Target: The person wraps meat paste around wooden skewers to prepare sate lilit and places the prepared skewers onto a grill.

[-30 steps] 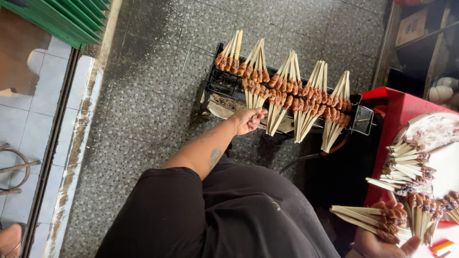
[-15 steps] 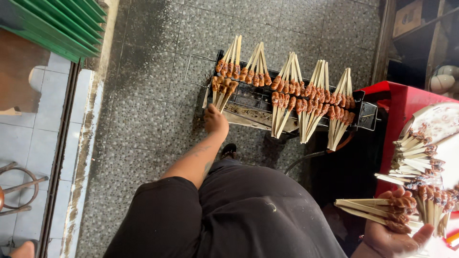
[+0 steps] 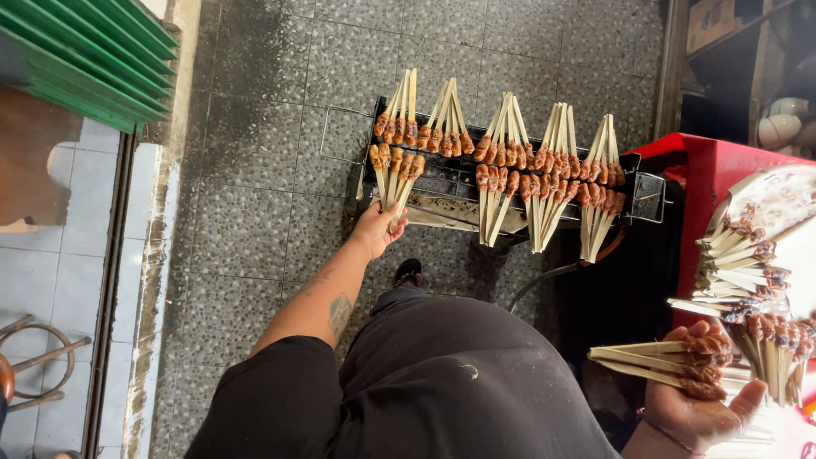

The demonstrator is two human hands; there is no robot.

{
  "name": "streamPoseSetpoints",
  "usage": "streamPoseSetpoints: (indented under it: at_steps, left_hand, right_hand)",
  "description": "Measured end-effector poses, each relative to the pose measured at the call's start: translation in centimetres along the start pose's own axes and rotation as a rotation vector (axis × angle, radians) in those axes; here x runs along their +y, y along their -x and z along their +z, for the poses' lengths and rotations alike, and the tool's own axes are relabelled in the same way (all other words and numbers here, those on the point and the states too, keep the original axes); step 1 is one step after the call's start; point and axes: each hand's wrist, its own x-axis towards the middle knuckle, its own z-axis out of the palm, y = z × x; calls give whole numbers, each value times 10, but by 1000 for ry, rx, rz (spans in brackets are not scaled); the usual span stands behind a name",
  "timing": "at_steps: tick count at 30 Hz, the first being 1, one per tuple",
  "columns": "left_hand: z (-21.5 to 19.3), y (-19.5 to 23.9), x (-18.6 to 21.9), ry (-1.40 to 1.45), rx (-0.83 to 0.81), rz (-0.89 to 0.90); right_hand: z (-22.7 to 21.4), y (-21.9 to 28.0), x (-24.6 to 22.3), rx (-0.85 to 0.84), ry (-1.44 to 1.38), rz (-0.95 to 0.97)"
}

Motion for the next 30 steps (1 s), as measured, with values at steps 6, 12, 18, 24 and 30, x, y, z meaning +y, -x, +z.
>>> streamPoseSetpoints:
  at_steps: [6,12,18,24,30]
  left_hand:
    - [-8,-18,-11,81,-38,-41]
    - [-5,-22,-11,293,-113,-25]
    - [15,-12,-49,369,126,-22]
    - [67,7,-80,-181,-90,-279]
    - [148,-8,-88,-248,-290,-208]
  right_hand:
    - [-49,-42,-20,-35,62,1]
    - [-65,-56,-24,-7,124,-2]
    - [-53,-50,-31,57,87,2]
    - [-75,-68,-59,-7,-93,-44]
    - [-89,-85,-97,70,-95,-108]
